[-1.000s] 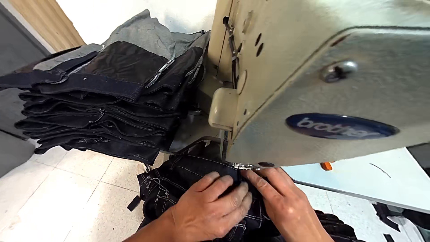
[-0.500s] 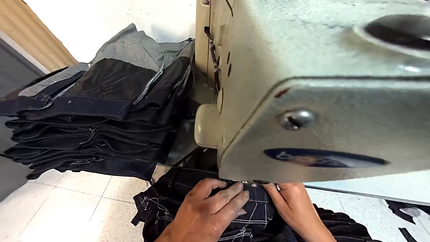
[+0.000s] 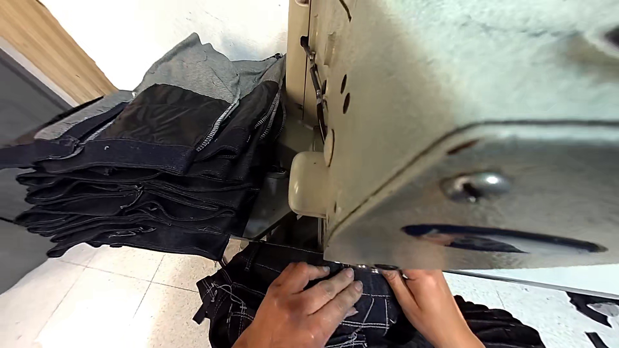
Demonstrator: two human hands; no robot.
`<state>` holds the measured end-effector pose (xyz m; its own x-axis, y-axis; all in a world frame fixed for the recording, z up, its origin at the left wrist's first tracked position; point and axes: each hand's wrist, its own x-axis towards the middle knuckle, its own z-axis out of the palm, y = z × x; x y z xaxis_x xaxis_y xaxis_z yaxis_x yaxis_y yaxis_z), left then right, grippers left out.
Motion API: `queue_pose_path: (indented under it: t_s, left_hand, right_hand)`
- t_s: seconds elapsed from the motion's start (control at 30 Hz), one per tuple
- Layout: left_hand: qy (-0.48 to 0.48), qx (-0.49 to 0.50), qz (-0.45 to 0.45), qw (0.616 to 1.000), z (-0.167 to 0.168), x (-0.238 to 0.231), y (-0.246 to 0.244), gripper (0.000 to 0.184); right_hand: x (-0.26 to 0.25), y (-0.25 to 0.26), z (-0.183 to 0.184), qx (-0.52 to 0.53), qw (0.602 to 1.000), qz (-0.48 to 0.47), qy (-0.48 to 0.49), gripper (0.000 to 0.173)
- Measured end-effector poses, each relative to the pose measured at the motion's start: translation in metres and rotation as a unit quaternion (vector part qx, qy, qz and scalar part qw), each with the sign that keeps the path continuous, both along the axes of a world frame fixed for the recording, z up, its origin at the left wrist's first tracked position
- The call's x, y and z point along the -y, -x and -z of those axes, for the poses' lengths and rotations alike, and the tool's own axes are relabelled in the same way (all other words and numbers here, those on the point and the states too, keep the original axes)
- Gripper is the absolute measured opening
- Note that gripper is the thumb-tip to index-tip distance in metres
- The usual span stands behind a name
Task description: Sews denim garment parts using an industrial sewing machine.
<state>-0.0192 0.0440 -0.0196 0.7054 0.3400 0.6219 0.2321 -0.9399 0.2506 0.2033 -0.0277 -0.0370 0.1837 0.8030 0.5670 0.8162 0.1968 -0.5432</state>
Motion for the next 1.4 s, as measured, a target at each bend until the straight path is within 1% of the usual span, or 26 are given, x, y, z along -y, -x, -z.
queue_pose_path:
  t_s: [0.1, 0.23, 0.3, 0.5, 0.6, 0.67, 0.73, 0.8, 0.87, 0.93, 1.03, 1.1, 1.17, 1.23, 1.3, 1.4]
  left_hand:
    - [0.041, 0.005, 0.021, 0.999, -0.002, -0.002, 0.004, 0.025]
    - [0.142, 0.068, 0.048, 0.986, -0.013, -0.015, 0.016, 0.023]
    - [0.166, 0.074, 0.027, 0.983, -0.017, -0.023, 0.024, 0.025]
    - [0.184, 0.072, -0.047, 0.979, -0.019, -0.041, 0.032, 0.026]
    - [0.19, 0.056, -0.075, 0.977, -0.016, -0.043, 0.023, 0.025]
    - [0.199, 0.036, -0.086, 0.976, -0.013, -0.041, 0.014, 0.028]
    - [0.231, -0.001, -0.094, 0.968, -0.011, -0.037, 0.004, 0.035]
    - [0.283, -0.041, -0.1, 0.953, -0.011, -0.035, -0.005, 0.046]
    - [0.319, -0.061, -0.103, 0.94, -0.012, -0.033, -0.01, 0.053]
    - [0.34, -0.039, -0.097, 0.935, -0.011, -0.031, -0.014, 0.049]
    - [0.359, 0.034, -0.071, 0.93, -0.006, -0.029, -0.016, 0.035]
    - [0.362, 0.077, -0.066, 0.927, -0.003, -0.034, -0.02, 0.026]
    - [0.376, 0.096, -0.072, 0.919, -0.003, -0.038, -0.026, 0.019]
    - [0.36, 0.097, -0.079, 0.925, -0.005, -0.042, -0.03, 0.016]
    - [0.348, 0.077, -0.089, 0.93, -0.008, -0.047, -0.031, 0.017]
    - [0.379, 0.02, -0.097, 0.92, -0.01, -0.057, -0.033, 0.023]
  right_hand:
    - [0.001, -0.007, -0.001, 0.005, 1.0, -0.018, 0.017, 0.045]
    - [0.005, -0.016, -0.004, 0.008, 0.997, -0.05, 0.053, 0.048]
    - [0.007, -0.019, -0.005, 0.006, 0.996, -0.049, 0.068, 0.05]
    - [0.008, -0.014, -0.005, 0.025, 0.997, -0.022, 0.076, 0.047]
    - [0.008, -0.013, -0.005, 0.018, 0.997, -0.019, 0.076, 0.047]
    - [0.009, -0.011, -0.005, 0.005, 0.997, -0.023, 0.078, 0.046]
    - [0.009, -0.011, -0.004, -0.015, 0.996, -0.031, 0.082, 0.046]
    - [0.009, -0.01, -0.001, -0.043, 0.995, -0.04, 0.085, 0.045]
    - [0.009, -0.01, 0.003, -0.078, 0.992, -0.044, 0.088, 0.046]
    - [0.01, -0.009, 0.007, -0.101, 0.99, -0.047, 0.084, 0.046]
    - [0.009, -0.007, 0.009, -0.12, 0.989, -0.037, 0.074, 0.046]
    - [0.002, -0.008, 0.005, -0.113, 0.992, -0.006, 0.057, 0.042]
    - [-0.005, -0.01, -0.001, -0.102, 0.993, 0.018, 0.053, 0.034]
    - [-0.01, -0.009, -0.01, -0.097, 0.993, 0.048, 0.052, 0.027]
    - [-0.016, -0.005, -0.019, -0.091, 0.991, 0.075, 0.055, 0.022]
    - [-0.023, -0.009, -0.03, -0.116, 0.986, 0.077, 0.087, 0.016]
